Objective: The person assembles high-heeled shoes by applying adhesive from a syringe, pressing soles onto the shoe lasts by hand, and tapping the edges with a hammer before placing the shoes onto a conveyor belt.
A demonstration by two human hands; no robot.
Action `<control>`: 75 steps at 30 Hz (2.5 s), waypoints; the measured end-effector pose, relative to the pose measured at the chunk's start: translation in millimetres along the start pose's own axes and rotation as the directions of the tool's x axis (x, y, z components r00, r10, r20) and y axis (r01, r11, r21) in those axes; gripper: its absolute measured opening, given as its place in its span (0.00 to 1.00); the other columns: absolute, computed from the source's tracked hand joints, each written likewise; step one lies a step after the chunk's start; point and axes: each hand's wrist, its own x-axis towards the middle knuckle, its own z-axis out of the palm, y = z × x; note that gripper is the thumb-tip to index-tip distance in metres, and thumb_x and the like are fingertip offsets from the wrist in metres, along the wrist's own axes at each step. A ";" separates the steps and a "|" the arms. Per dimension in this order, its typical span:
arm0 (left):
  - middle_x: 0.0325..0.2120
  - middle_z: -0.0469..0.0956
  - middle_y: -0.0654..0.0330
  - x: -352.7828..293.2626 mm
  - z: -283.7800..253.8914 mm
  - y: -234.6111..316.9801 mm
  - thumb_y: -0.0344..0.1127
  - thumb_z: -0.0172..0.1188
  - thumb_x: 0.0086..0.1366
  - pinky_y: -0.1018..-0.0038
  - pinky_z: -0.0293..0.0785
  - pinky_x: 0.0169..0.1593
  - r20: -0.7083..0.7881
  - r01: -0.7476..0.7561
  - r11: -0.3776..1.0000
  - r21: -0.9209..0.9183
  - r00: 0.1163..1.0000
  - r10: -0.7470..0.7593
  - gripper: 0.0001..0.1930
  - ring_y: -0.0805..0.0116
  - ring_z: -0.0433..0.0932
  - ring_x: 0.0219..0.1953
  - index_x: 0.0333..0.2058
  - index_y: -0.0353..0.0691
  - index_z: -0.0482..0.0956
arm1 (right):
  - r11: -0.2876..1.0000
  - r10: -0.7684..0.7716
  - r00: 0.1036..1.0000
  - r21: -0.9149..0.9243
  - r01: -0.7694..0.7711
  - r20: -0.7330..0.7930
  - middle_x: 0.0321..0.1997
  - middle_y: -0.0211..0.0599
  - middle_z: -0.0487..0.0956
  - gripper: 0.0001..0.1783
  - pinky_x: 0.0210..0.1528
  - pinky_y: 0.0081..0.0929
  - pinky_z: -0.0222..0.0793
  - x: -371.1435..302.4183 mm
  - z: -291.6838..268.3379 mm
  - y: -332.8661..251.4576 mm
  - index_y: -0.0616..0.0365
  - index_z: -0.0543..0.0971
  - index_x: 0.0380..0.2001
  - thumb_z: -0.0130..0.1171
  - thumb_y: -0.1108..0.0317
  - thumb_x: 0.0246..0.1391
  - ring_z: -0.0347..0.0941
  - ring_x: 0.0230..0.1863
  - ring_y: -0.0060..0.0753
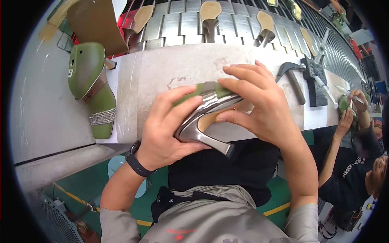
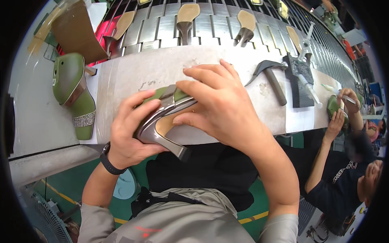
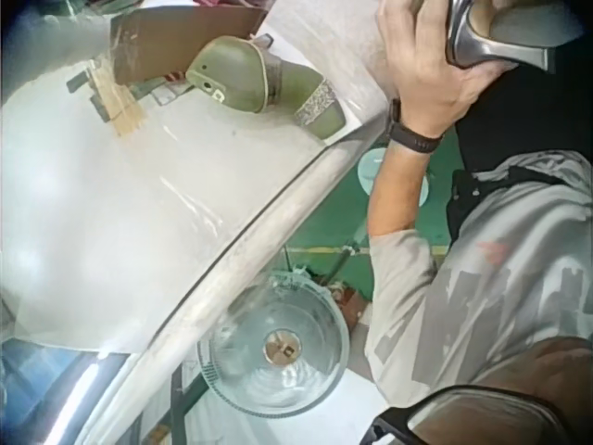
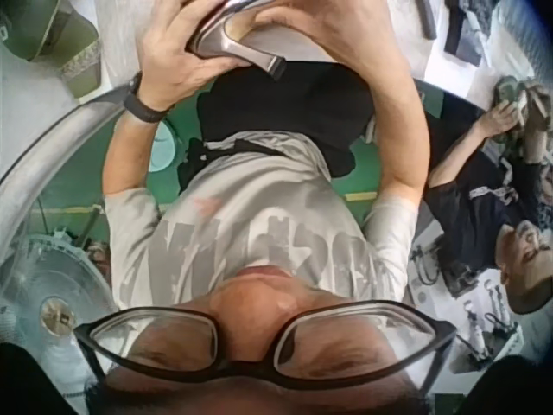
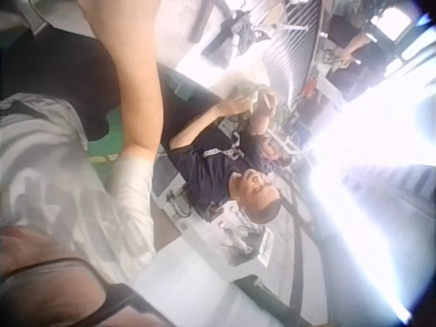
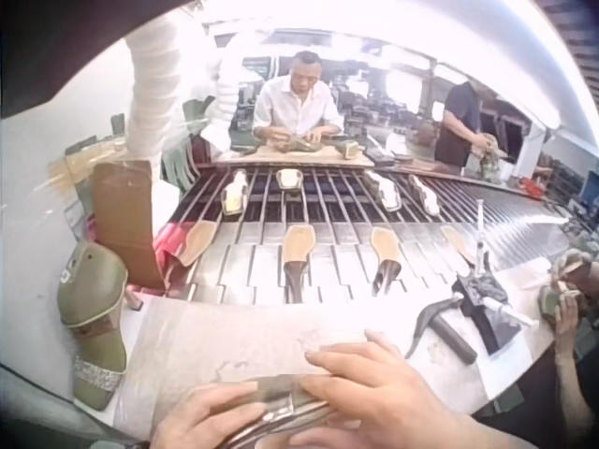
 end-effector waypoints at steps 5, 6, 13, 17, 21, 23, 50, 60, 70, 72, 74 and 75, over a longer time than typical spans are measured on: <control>0.65 0.77 0.45 -4.3 6.6 -3.3 0.36 0.82 0.46 0.48 0.70 0.69 0.039 -0.002 1.000 0.007 0.999 0.002 0.44 0.48 0.78 0.65 0.64 0.35 0.77 | 0.994 -0.099 0.994 -0.043 0.096 -0.050 0.54 0.34 0.84 0.32 0.67 0.67 0.64 1.2 14.2 6.2 0.51 0.86 0.49 0.82 0.51 0.39 0.79 0.58 0.44; 0.64 0.77 0.45 -4.0 9.4 -4.1 0.36 0.82 0.46 0.47 0.71 0.69 0.001 -0.006 1.000 0.013 1.000 0.006 0.44 0.47 0.79 0.65 0.64 0.35 0.77 | 0.993 -0.113 0.992 -0.036 0.111 -0.051 0.54 0.38 0.86 0.33 0.69 0.61 0.64 3.6 13.5 6.6 0.54 0.87 0.48 0.81 0.49 0.39 0.81 0.56 0.47; 0.61 0.78 0.36 -0.7 6.5 -12.5 0.47 0.81 0.56 0.48 0.72 0.68 0.049 -0.109 0.983 0.150 0.994 0.102 0.42 0.46 0.82 0.62 0.64 0.29 0.75 | 0.988 -0.126 0.990 -0.098 0.119 -0.063 0.53 0.36 0.86 0.33 0.68 0.60 0.64 2.3 21.9 4.4 0.55 0.87 0.48 0.79 0.46 0.41 0.81 0.55 0.45; 0.62 0.79 0.45 -1.7 7.4 -8.5 0.45 0.80 0.54 0.45 0.72 0.66 0.017 -0.057 0.992 0.110 0.998 0.056 0.39 0.47 0.82 0.62 0.63 0.36 0.79 | 0.987 -0.124 0.989 -0.114 0.115 -0.078 0.52 0.34 0.86 0.33 0.69 0.62 0.62 1.6 25.2 1.3 0.54 0.87 0.48 0.77 0.45 0.43 0.81 0.54 0.44; 0.59 0.80 0.37 -1.5 8.0 -11.8 0.47 0.80 0.58 0.47 0.73 0.68 0.064 -0.129 0.978 0.166 0.991 0.120 0.39 0.45 0.82 0.61 0.63 0.30 0.77 | 0.991 -0.077 0.992 -0.113 0.066 -0.098 0.51 0.35 0.87 0.30 0.69 0.62 0.60 0.2 27.4 -4.6 0.55 0.87 0.46 0.80 0.49 0.41 0.80 0.53 0.44; 0.59 0.80 0.37 -3.9 11.5 -11.5 0.47 0.80 0.58 0.47 0.73 0.68 0.065 -0.141 0.975 0.170 0.989 0.132 0.39 0.45 0.82 0.61 0.62 0.30 0.77 | 0.997 0.042 0.998 -0.056 -0.044 -0.042 0.51 0.35 0.87 0.29 0.69 0.59 0.61 4.9 17.6 -22.0 0.56 0.87 0.45 0.81 0.53 0.40 0.81 0.53 0.45; 0.67 0.74 0.43 4.2 25.7 3.4 0.36 0.78 0.56 0.45 0.60 0.73 0.121 -0.012 0.977 0.211 0.993 -0.014 0.42 0.44 0.74 0.70 0.69 0.36 0.72 | 0.998 -0.036 0.994 -0.056 0.030 -0.100 0.61 0.42 0.81 0.31 0.71 0.56 0.63 -14.4 24.3 20.8 0.52 0.89 0.53 0.77 0.49 0.47 0.67 0.71 0.60; 0.68 0.74 0.44 -5.9 42.4 -3.6 0.33 0.74 0.56 0.40 0.56 0.74 0.040 -0.039 0.973 0.229 0.999 0.030 0.40 0.46 0.74 0.69 0.68 0.35 0.72 | 0.980 0.183 0.980 0.060 -0.187 0.076 0.53 0.41 0.84 0.30 0.68 0.50 0.68 9.9 0.1 -0.8 0.57 0.88 0.46 0.84 0.62 0.35 0.70 0.68 0.58; 0.73 0.64 0.41 20.4 14.7 4.9 0.46 0.78 0.56 0.40 0.52 0.76 0.269 0.026 0.994 0.107 0.961 -0.054 0.50 0.42 0.65 0.74 0.72 0.34 0.62 | 0.999 0.040 0.998 -0.021 -0.041 -0.038 0.73 0.48 0.72 0.43 0.71 0.58 0.65 -18.9 2.5 33.8 0.51 0.83 0.58 0.85 0.52 0.35 0.63 0.75 0.63; 0.72 0.67 0.44 38.0 14.9 0.2 0.44 0.75 0.57 0.44 0.54 0.75 0.271 0.093 0.995 0.043 0.957 -0.101 0.46 0.42 0.66 0.73 0.71 0.34 0.65 | 1.000 0.013 1.000 0.016 -0.014 0.005 0.75 0.47 0.70 0.42 0.72 0.56 0.64 -23.3 -2.1 38.0 0.48 0.83 0.62 0.83 0.55 0.39 0.61 0.76 0.65; 0.71 0.68 0.44 49.1 23.3 -13.2 0.43 0.74 0.58 0.46 0.56 0.75 0.282 0.076 0.997 0.025 0.956 -0.080 0.44 0.42 0.67 0.73 0.70 0.33 0.66 | 1.000 -0.002 1.000 0.005 0.002 0.002 0.75 0.47 0.71 0.41 0.72 0.58 0.64 -22.5 0.3 37.8 0.48 0.83 0.62 0.82 0.55 0.41 0.61 0.76 0.64; 0.70 0.69 0.43 51.4 27.1 -17.5 0.41 0.73 0.58 0.49 0.59 0.74 0.298 0.057 0.998 0.002 0.953 -0.055 0.43 0.42 0.67 0.72 0.70 0.32 0.68 | 1.000 -0.010 1.000 -0.008 0.010 -0.003 0.74 0.48 0.71 0.39 0.72 0.59 0.64 -22.4 2.6 37.8 0.49 0.83 0.61 0.81 0.56 0.42 0.62 0.76 0.64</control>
